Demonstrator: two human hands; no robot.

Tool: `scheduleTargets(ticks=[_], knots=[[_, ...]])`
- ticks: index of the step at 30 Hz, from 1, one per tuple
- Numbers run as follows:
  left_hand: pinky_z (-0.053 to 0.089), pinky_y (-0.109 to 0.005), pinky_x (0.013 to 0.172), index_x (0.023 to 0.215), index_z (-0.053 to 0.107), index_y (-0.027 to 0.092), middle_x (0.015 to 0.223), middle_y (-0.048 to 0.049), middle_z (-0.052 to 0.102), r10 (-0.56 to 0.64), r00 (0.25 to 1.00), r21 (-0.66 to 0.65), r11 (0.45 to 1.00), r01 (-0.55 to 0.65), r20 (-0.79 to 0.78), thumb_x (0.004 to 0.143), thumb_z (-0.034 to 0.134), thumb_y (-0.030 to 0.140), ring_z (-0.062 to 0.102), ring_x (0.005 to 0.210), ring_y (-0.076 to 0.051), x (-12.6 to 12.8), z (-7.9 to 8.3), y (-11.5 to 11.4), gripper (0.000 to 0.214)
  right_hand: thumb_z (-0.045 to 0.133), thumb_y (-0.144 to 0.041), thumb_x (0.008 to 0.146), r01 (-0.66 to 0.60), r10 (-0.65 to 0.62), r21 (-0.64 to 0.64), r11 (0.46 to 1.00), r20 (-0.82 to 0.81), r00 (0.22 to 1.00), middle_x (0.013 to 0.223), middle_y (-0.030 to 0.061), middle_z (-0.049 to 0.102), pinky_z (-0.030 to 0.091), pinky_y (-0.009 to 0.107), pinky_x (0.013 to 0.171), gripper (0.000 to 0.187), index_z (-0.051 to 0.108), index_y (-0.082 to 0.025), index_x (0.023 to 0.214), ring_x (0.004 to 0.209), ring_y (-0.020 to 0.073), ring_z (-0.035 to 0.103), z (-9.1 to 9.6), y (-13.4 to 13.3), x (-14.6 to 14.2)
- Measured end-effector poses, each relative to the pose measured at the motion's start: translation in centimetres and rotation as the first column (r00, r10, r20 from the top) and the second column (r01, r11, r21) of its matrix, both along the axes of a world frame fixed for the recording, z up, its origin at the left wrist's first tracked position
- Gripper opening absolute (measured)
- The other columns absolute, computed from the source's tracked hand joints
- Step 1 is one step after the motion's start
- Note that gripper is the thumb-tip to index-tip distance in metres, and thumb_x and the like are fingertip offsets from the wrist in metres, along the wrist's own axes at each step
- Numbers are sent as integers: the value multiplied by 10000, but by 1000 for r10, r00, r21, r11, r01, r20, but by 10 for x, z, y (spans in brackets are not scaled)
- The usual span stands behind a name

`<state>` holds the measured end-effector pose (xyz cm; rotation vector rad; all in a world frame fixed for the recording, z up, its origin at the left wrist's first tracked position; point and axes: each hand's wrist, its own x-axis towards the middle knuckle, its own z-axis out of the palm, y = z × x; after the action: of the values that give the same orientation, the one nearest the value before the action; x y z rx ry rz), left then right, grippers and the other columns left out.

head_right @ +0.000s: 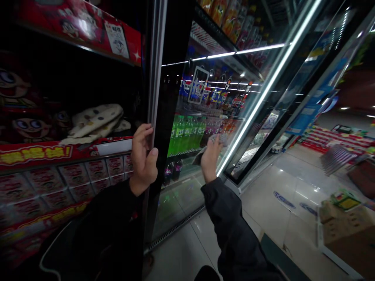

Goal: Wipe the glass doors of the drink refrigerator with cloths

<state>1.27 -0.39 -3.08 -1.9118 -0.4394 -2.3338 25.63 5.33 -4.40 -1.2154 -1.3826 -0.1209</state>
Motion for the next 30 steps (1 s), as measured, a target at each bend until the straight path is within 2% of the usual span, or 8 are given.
scheduleTargets(ticks=[2, 5, 9, 13, 16, 19, 24, 30], knots=[[488, -547, 1291, 1568, 543, 261, 1603, -140, 577, -7, 1000, -3, 1000, 7, -5, 1131, 491, 512, 562, 1550, -331, -2, -1, 0, 506, 238, -595, 1141, -4, 0, 48, 999, 85, 996, 1840, 128, 353, 239, 733, 1387, 715, 318, -281, 1778, 1765, 362, 193, -2, -28, -46], [503, -553, 1281, 1576, 553, 271, 1613, -134, 581, -6, 999, 2, 1000, 6, -37, 1136, 407, 585, 582, 1535, -340, -9, -2, 1, 560, 358, -439, 1142, -106, 30, 178, 978, 382, 924, 1885, 60, 272, 281, 679, 1396, 650, 294, -372, 1786, 1766, 328, 226, -18, -65, -108], [528, -533, 1261, 1593, 552, 274, 1616, -132, 588, -4, 996, -6, 1000, 3, -91, 1136, 343, 625, 600, 1516, -331, -20, -1, 0, 612, 492, -308, 1087, -197, -11, 300, 934, 573, 820, 1872, 83, 312, 290, 657, 1403, 673, 397, -366, 1751, 1725, 333, 349, -40, -77, -135], [522, -554, 1262, 1597, 561, 269, 1608, -140, 591, 23, 994, 14, 1000, -22, -104, 1126, 396, 619, 617, 1489, -342, -20, -1, 2, 610, 565, -294, 1046, -251, 9, 279, 927, 653, 758, 1806, 31, 449, 236, 714, 1416, 587, 598, -430, 1616, 1708, 357, 376, -44, -62, -112], [496, -551, 1283, 1611, 552, 272, 1617, -133, 575, 23, 998, 43, 999, -21, -57, 1119, 436, 606, 583, 1525, -341, -14, -3, 8, 606, 565, -286, 1037, -239, 6, 250, 938, 678, 735, 1798, 4, 457, 163, 759, 1420, 604, 595, -465, 1612, 1718, 377, 351, -41, -50, -85], [490, -536, 1289, 1620, 541, 286, 1621, -119, 565, 22, 999, 62, 998, -20, -25, 1103, 528, 526, 546, 1557, -327, -10, -5, 13, 570, 530, -270, 1038, -210, -6, 265, 941, 634, 774, 1831, 21, 391, 176, 734, 1423, 627, 568, -434, 1642, 1714, 367, 360, -42, -31, -54], [575, -506, 1195, 1597, 561, 326, 1596, -97, 591, 33, 999, 26, 999, -32, -36, 1078, 601, 435, 579, 1517, -315, -11, -6, 14, 532, 470, -392, 1021, -39, -38, 191, 981, 381, 924, 1763, 91, 470, 305, 708, 1376, 596, 635, -332, 1591, 1672, 380, 390, -59, 20, 11], [586, -538, 1183, 1576, 567, 347, 1577, -87, 599, 42, 999, 33, 999, -41, -18, 1091, 549, 477, 599, 1495, -331, -12, -5, 15, 503, 401, -527, 994, 92, -92, 61, 994, 12, 996, 1757, 208, 448, 209, 663, 1416, 777, 525, -113, 1639, 1713, 365, 276, -54, 56, 84]])
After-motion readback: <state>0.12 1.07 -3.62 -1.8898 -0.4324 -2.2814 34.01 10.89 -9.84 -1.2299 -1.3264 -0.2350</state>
